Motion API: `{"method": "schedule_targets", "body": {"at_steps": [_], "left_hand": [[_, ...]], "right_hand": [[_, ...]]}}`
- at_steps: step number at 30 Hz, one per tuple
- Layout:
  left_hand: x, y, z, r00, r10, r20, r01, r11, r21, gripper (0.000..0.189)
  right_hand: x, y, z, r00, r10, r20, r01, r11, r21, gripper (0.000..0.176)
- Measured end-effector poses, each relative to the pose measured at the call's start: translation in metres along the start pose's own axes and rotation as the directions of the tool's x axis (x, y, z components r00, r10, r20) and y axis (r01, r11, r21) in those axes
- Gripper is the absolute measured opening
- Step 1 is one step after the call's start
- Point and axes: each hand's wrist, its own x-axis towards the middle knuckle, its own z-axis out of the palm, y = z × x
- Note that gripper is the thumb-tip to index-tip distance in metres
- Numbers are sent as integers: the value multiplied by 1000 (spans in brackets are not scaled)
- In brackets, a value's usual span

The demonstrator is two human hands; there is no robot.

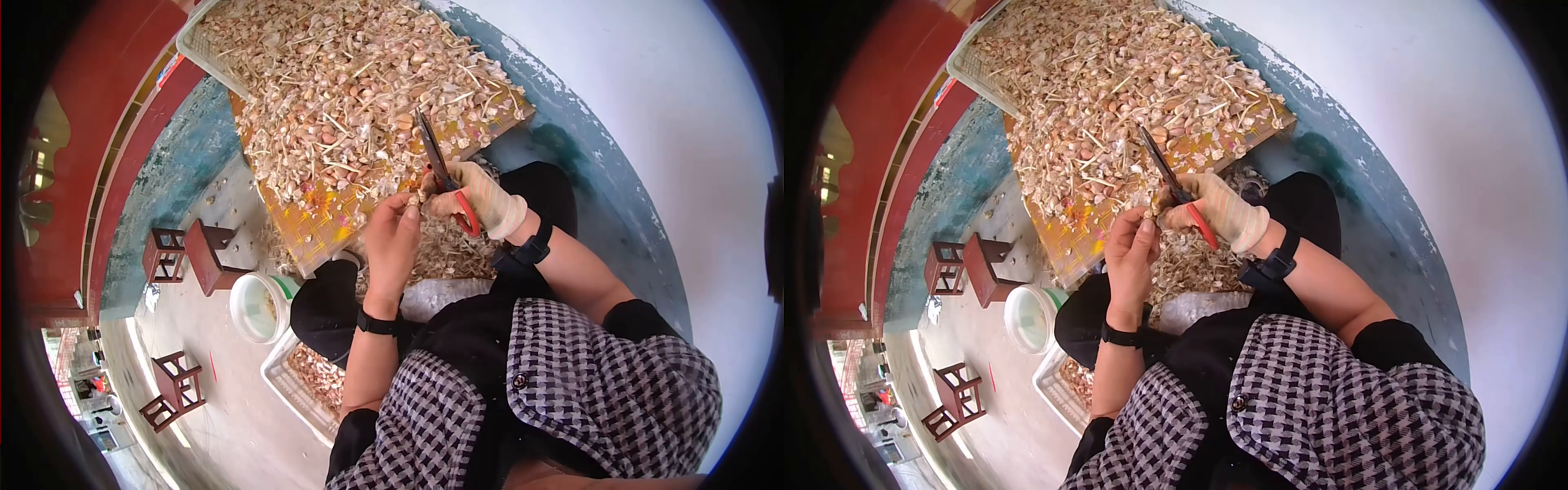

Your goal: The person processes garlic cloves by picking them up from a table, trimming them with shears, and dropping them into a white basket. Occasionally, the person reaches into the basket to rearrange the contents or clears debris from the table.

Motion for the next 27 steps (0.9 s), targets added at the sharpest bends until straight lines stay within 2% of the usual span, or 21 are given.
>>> {"method": "schedule_targets", "body": {"at_steps": [3, 4, 5, 7, 9, 10, 13, 14, 17, 20, 23, 24, 26, 27], "left_hand": [[-8, -5, -2, 1000, 14, -8, -14, 1000, 2, 16], [-10, -14, 0, 995, 70, -74, -70, 998, 0, 13], [-17, -17, -4, 996, 20, -91, -29, 994, -103, 11], [-33, -19, -8, 980, -43, -194, 14, 989, -146, 11], [-51, -31, -29, 968, -158, -196, 106, 961, -254, 13], [-61, -35, -40, 961, -183, -209, 123, 955, -271, 16], [-79, -37, -61, 936, -246, -251, 174, 945, -276, 17], [-82, -35, -65, 938, -271, -217, 208, 939, -275, 18], [-87, -33, -80, 940, -332, -79, 315, 933, -175, 18], [-87, -15, -87, 865, -501, 15, 492, 843, -219, 18], [-89, -19, -95, 848, -526, 63, 518, 797, -311, 18], [-88, -14, -100, 847, -532, -13, 495, 796, -347, 19], [-84, 5, -120, 826, -542, -154, 448, 798, -402, 21], [-70, 17, -140, 839, -484, -247, 388, 852, -352, 22]], "right_hand": [[-2, -6, 12, 998, -46, -32, 30, 922, -387, 25], [-2, 2, 16, 993, -114, -5, 94, 846, -526, 25], [-1, 13, 22, 969, -244, 44, 224, 786, -576, 25], [-5, 23, 36, 999, -8, 53, 31, 895, -444, 27], [-7, 37, 39, 988, 100, 119, -42, 909, -414, 28], [-10, 34, 47, 965, 241, 100, -189, 910, -369, 30], [-7, 53, 56, 967, 222, 121, -142, 871, -471, 31], [-4, 65, 55, 946, 302, 120, -224, 873, -433, 33], [0, 52, 72, 949, 197, 244, -107, 935, -338, 29], [12, 52, 71, 880, 23, 475, 285, 774, -566, 27], [15, 52, 77, 884, 215, 416, 127, 744, -656, 25], [13, 55, 77, 883, 326, 337, -64, 796, -602, 26], [12, 58, 69, 886, 368, 283, -134, 786, -603, 31], [13, 59, 64, 885, 391, 252, -173, 780, -601, 33]]}}
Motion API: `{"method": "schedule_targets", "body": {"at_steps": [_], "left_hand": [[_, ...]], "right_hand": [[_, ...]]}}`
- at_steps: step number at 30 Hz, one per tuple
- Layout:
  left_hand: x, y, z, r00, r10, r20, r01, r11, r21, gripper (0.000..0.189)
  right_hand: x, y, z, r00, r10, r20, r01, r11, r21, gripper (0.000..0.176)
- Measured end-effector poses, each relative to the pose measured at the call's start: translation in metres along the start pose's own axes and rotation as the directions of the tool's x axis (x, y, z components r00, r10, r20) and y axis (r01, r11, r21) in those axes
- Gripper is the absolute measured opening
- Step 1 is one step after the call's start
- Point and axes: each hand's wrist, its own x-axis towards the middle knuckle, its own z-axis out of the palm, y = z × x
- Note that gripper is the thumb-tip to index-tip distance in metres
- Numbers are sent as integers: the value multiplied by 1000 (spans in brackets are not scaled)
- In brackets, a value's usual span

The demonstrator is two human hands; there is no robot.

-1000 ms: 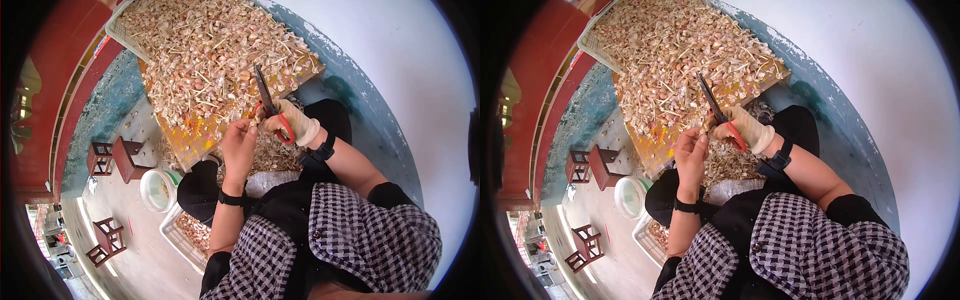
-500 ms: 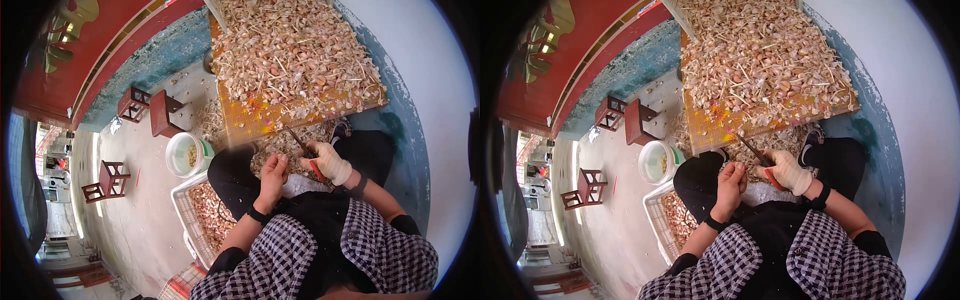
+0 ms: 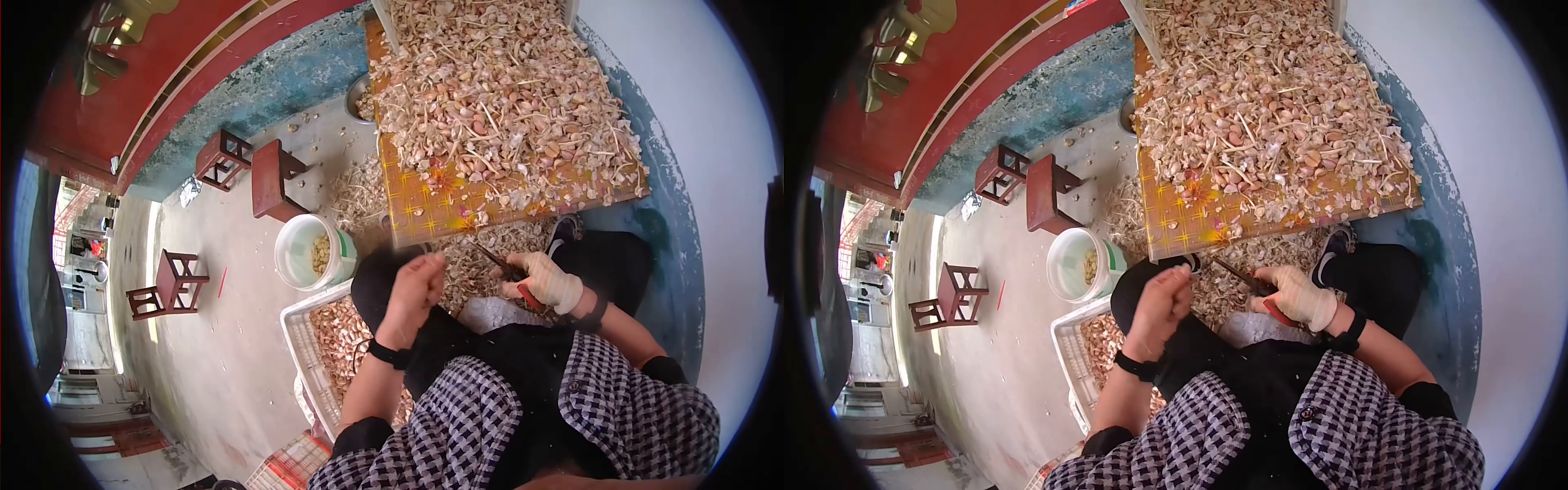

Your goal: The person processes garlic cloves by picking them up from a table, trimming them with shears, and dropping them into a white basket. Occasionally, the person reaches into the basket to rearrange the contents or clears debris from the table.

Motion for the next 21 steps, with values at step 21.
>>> {"method": "schedule_targets", "body": {"at_steps": [21], "left_hand": [[203, 9, 206, 789, 430, 439, -431, -124, 894, 27]], "right_hand": [[31, 32, -192, 666, -268, -696, -57, 912, -406, 32]]}}
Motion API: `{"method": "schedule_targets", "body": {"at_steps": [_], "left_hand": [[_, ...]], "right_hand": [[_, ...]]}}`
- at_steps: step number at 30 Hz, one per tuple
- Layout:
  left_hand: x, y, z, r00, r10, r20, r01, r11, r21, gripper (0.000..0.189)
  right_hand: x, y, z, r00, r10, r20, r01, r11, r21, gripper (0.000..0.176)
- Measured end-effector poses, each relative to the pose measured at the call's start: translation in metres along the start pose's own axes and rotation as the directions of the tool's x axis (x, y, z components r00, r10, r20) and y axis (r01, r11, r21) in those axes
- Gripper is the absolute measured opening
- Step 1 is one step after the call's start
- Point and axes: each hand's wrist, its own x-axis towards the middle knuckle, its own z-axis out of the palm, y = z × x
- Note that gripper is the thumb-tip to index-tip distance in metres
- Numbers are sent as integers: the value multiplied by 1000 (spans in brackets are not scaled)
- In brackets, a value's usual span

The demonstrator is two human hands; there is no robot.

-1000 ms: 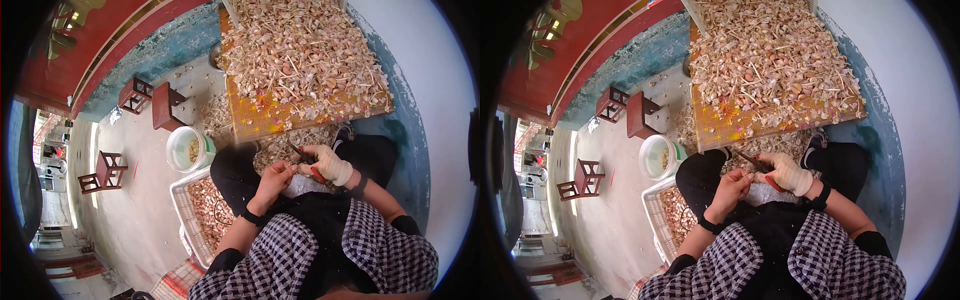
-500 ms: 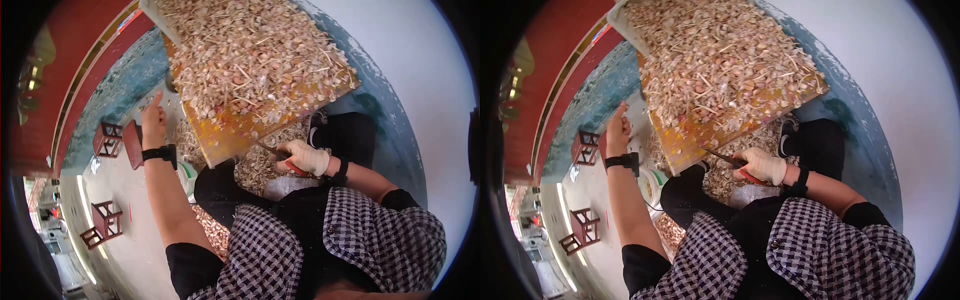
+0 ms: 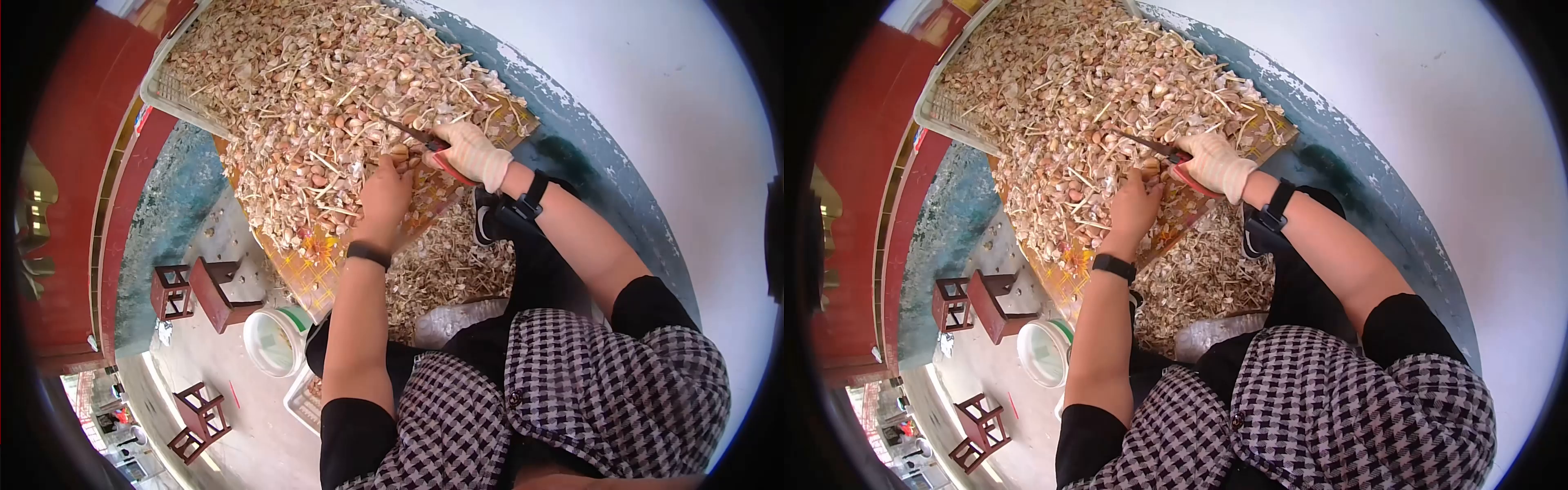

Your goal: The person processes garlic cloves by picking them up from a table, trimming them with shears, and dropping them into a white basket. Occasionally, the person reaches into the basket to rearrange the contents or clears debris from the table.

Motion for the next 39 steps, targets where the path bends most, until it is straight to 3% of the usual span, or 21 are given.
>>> {"method": "schedule_targets", "body": {"at_steps": [2, 5, 6, 9, 11, 13, 17, 18, 21, 22, 25, 26, 33, 39], "left_hand": [[8, 4, 6, 993, -43, 112, 38, 998, 46, 28], [14, -14, 14, 992, 68, 106, -86, 981, 174, 26], [13, -17, 12, 993, 11, 117, -35, 977, 210, 27], [-5, -38, -11, 993, -83, 86, 99, 975, -201, 28], [-23, -49, -19, 950, -216, 224, 310, 712, -629, 18], [-40, -43, -39, 879, -253, 405, 458, 213, -863, 10], [-56, -37, -48, 922, -193, 337, 356, 72, -932, 6], [-62, -31, -50, 934, -222, 281, 300, 57, -952, 9], [-74, -34, -38, 985, -155, -78, 48, 674, -738, 9], [-79, -33, -34, 976, -112, -185, -33, 771, -637, 13], [-97, -19, -41, 955, -284, -86, 46, 430, -902, 10], [-105, -18, -50, 968, -248, 42, 92, 194, -977, 10], [-158, 20, -69, 977, -129, 169, 166, -37, -985, 10], [-174, 33, -53, 979, -84, 187, 187, -6, -982, 24]], "right_hand": [[5, 1, 5, 998, -29, 59, 32, 998, -47, 34], [16, 16, 32, 987, -148, 56, 155, 977, -148, 27], [15, 11, 31, 988, -141, 60, 150, 970, -190, 26], [13, 9, 34, 974, -218, 66, 227, 942, -247, 25], [13, 11, 40, 965, -234, 117, 259, 921, -292, 25], [16, 1, 37, 965, -179, 191, 240, 895, -377, 25], [16, -6, 38, 988, -16, 156, 68, 939, -336, 28], [5, -13, 31, 991, -121, 56, 130, 973, -192, 25], [-18, -19, 24, 983, -50, 178, 17, 983, 185, 24], [-28, -27, 18, 956, 43, 289, -166, 895, 414, 27], [-59, -58, 1, 923, 55, 381, -340, 582, 739, 22], [-65, -54, 3, 925, 38, 377, -335, 548, 766, 23], [-109, -84, -6, 945, -56, 324, -254, 500, 828, 28], [-125, -90, -4, 945, -42, 323, -267, 472, 840, 25]]}}
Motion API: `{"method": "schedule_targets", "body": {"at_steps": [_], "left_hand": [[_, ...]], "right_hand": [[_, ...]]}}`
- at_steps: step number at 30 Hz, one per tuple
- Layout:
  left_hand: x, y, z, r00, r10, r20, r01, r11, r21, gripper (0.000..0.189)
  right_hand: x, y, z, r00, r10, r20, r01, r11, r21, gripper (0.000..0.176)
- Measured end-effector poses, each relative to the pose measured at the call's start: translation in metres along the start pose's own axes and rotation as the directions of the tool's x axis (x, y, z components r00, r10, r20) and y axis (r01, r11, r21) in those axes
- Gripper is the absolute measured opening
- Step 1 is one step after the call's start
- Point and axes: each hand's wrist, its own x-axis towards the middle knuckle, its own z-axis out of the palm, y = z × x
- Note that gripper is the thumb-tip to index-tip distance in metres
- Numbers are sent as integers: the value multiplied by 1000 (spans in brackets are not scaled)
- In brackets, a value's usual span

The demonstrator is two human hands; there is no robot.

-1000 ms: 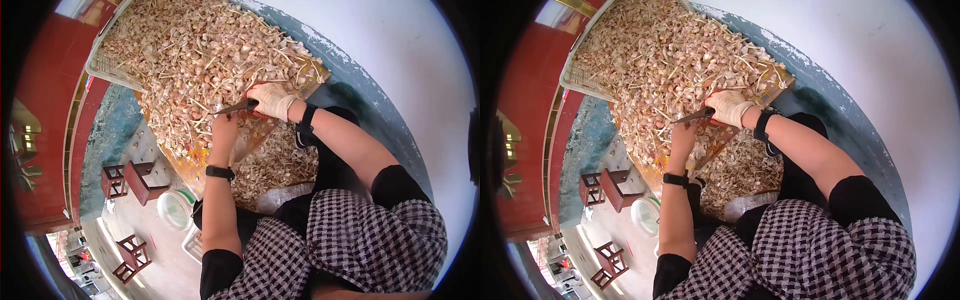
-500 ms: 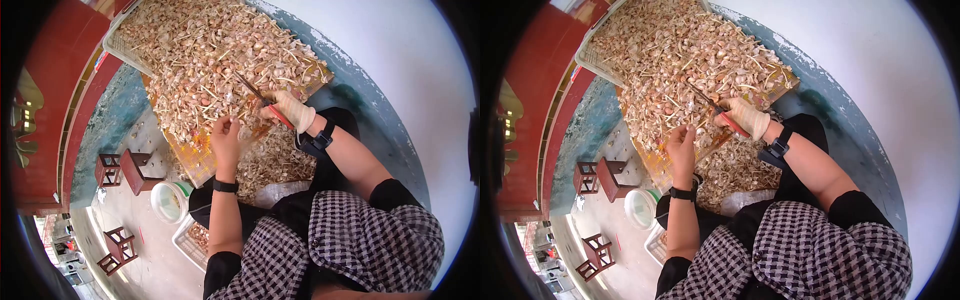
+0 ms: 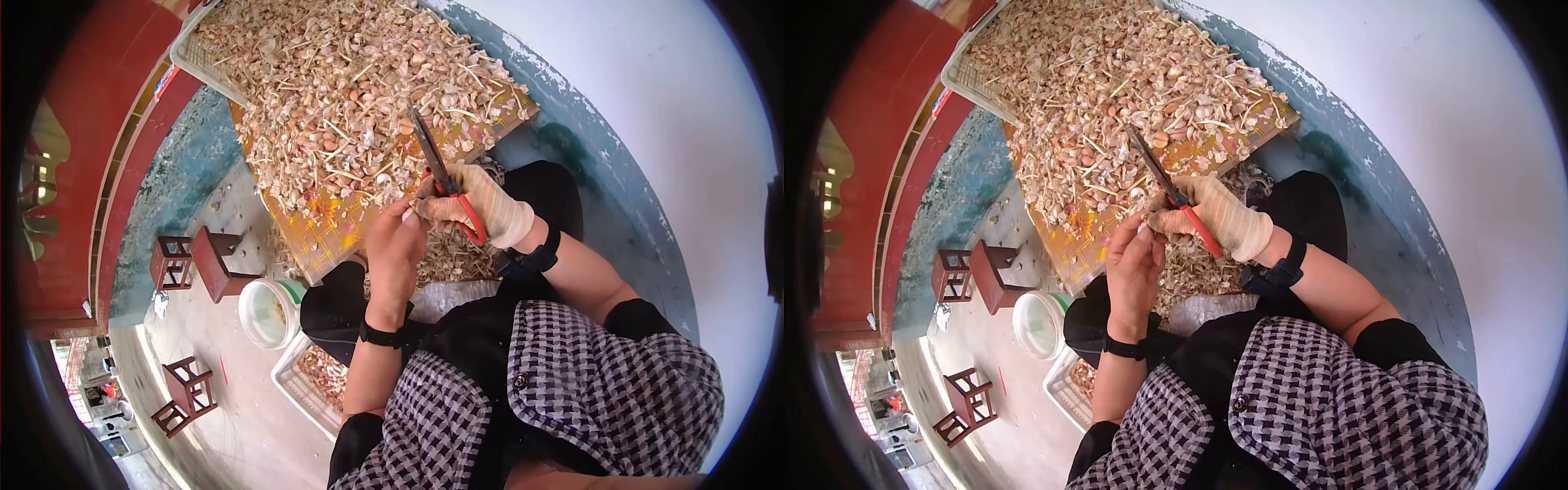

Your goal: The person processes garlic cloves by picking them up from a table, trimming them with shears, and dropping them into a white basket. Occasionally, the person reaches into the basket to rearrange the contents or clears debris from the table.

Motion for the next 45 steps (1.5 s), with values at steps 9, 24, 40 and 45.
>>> {"method": "schedule_targets", "body": {"at_steps": [9, 24, 40, 45], "left_hand": [[3, 3, -7, 995, 38, -89, -4, 938, 347, 19], [2, 12, -19, 1000, -25, -17, 30, 786, 618, 18], [52, -31, -77, 952, -244, -182, 186, 939, -289, 22], [50, -28, -88, 950, -258, -177, 186, 920, -344, 21]], "right_hand": [[-7, -8, -9, 992, -127, 17, 106, 735, -669, 35], [-35, -15, -45, 981, -36, 188, 191, 115, -975, 37], [136, 2, -77, 961, -240, -136, -100, 153, -983, 31], [158, 31, -65, 951, -302, 66, 48, -69, -996, 32]]}}
